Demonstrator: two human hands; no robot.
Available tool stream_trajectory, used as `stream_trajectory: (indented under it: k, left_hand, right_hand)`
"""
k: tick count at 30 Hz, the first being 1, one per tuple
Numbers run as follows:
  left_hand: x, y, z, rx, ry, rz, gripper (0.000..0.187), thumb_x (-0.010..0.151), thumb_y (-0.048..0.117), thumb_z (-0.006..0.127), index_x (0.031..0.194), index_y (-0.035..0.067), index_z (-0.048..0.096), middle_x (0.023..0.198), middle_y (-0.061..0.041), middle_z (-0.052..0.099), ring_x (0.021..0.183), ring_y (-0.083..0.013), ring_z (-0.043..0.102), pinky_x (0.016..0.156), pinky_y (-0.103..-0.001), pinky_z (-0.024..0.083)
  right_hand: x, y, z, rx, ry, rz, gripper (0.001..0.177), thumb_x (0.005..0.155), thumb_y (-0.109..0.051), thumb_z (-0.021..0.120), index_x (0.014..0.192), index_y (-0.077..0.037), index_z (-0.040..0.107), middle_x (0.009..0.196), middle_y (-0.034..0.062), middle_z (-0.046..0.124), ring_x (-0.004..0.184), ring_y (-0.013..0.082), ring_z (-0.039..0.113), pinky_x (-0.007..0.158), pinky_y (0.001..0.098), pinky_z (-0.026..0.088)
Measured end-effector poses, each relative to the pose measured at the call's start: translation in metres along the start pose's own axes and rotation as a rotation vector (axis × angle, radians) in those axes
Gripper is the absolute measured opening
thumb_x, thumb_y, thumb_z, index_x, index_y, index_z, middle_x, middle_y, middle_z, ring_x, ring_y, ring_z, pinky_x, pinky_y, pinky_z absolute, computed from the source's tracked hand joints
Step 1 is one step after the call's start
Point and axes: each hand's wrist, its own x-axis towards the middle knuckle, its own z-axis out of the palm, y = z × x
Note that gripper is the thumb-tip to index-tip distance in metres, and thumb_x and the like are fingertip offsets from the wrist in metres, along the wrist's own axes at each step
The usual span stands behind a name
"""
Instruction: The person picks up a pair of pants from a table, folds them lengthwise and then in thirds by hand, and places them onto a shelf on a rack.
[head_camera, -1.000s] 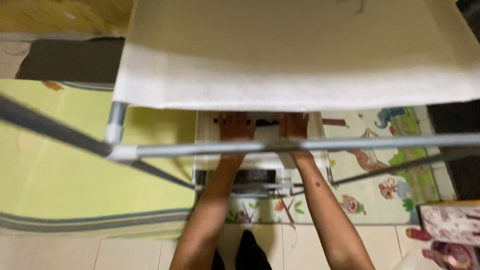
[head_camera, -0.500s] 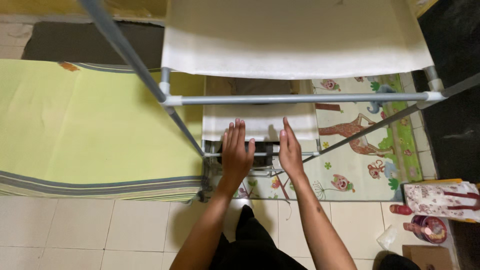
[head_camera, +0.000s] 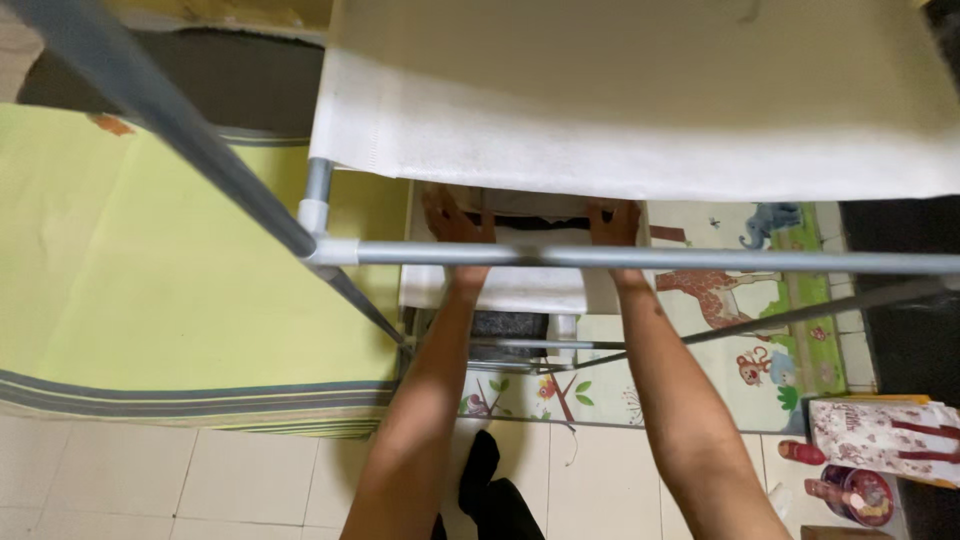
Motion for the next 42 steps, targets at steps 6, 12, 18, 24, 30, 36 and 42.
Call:
stream_trajectory:
  k: [6, 12, 18, 24, 30, 36, 42]
  left_hand:
    - [0.02, -0.06, 0.063, 0.575, -0.099, 0.037, 0.084, 0.101, 0.044, 0.059, 0.158, -0.003, 0.02, 0.161, -0.036, 0.018, 0.148, -0.0522, 0.017, 0.119, -0.063, 0.018]
    - [0.036, -0.048, 0.067, 0.396, 0.019, -0.007, 0.051, 0.096, 0.026, 0.063, 0.134, -0.006, 0.054, 0.129, -0.029, 0.05, 0.117, -0.0414, 0.046, 0.101, -0.055, 0.036]
    - [0.054, -0.019, 0.055, 0.471, -0.003, -0.031, 0.054, 0.087, 0.029, 0.073, 0.124, -0.006, 0.054, 0.122, -0.031, 0.051, 0.113, -0.0445, 0.045, 0.091, -0.058, 0.034]
    - [0.055, -0.03, 0.065, 0.443, 0.012, -0.042, 0.057, 0.087, 0.029, 0.074, 0.126, -0.006, 0.051, 0.123, -0.031, 0.05, 0.114, -0.0448, 0.044, 0.093, -0.058, 0.033]
    - [0.06, -0.034, 0.07, 0.407, 0.017, -0.047, 0.061, 0.086, 0.029, 0.074, 0.129, -0.006, 0.048, 0.125, -0.032, 0.048, 0.116, -0.0452, 0.043, 0.094, -0.058, 0.033]
    - [0.07, -0.034, 0.07, 0.351, -0.011, -0.068, 0.064, 0.086, 0.029, 0.075, 0.131, -0.005, 0.045, 0.127, -0.032, 0.047, 0.117, -0.0455, 0.042, 0.095, -0.058, 0.033]
    - [0.078, -0.026, 0.069, 0.257, -0.063, -0.122, 0.068, 0.085, 0.029, 0.075, 0.134, -0.005, 0.042, 0.129, -0.032, 0.045, 0.119, -0.0459, 0.042, 0.097, -0.058, 0.032]
  right_hand:
    - [0.024, 0.008, 0.023, -0.048, -0.102, 0.269, 0.049, 0.109, -0.025, 0.057, 0.148, 0.002, 0.045, 0.145, 0.0302, 0.049, 0.137, 0.0421, 0.045, 0.115, 0.0465, 0.035]
    - [0.032, 0.006, 0.031, -0.08, -0.058, 0.299, 0.051, 0.108, -0.026, 0.059, 0.148, 0.002, 0.044, 0.145, 0.0301, 0.048, 0.136, 0.0421, 0.045, 0.115, 0.0468, 0.036]
    - [0.041, 0.013, 0.041, -0.094, -0.027, 0.302, 0.053, 0.107, -0.027, 0.06, 0.148, 0.003, 0.043, 0.144, 0.03, 0.048, 0.136, 0.0421, 0.045, 0.114, 0.0471, 0.036]
    - [0.043, 0.024, 0.048, -0.101, -0.014, 0.302, 0.055, 0.106, -0.027, 0.061, 0.149, 0.003, 0.042, 0.144, 0.0299, 0.047, 0.135, 0.0421, 0.045, 0.114, 0.0474, 0.036]
    - [0.049, 0.033, 0.05, -0.106, -0.002, 0.297, 0.057, 0.106, -0.028, 0.063, 0.149, 0.003, 0.041, 0.144, 0.0298, 0.046, 0.135, 0.0422, 0.044, 0.113, 0.0477, 0.037]
    - [0.059, 0.039, 0.054, -0.115, 0.01, 0.3, 0.059, 0.105, -0.028, 0.064, 0.149, 0.003, 0.04, 0.144, 0.0298, 0.045, 0.134, 0.0422, 0.044, 0.113, 0.048, 0.037]
    - [0.067, 0.044, 0.055, -0.125, 0.01, 0.31, 0.062, 0.104, -0.029, 0.065, 0.15, 0.003, 0.039, 0.144, 0.0297, 0.044, 0.134, 0.0422, 0.044, 0.113, 0.0483, 0.037]
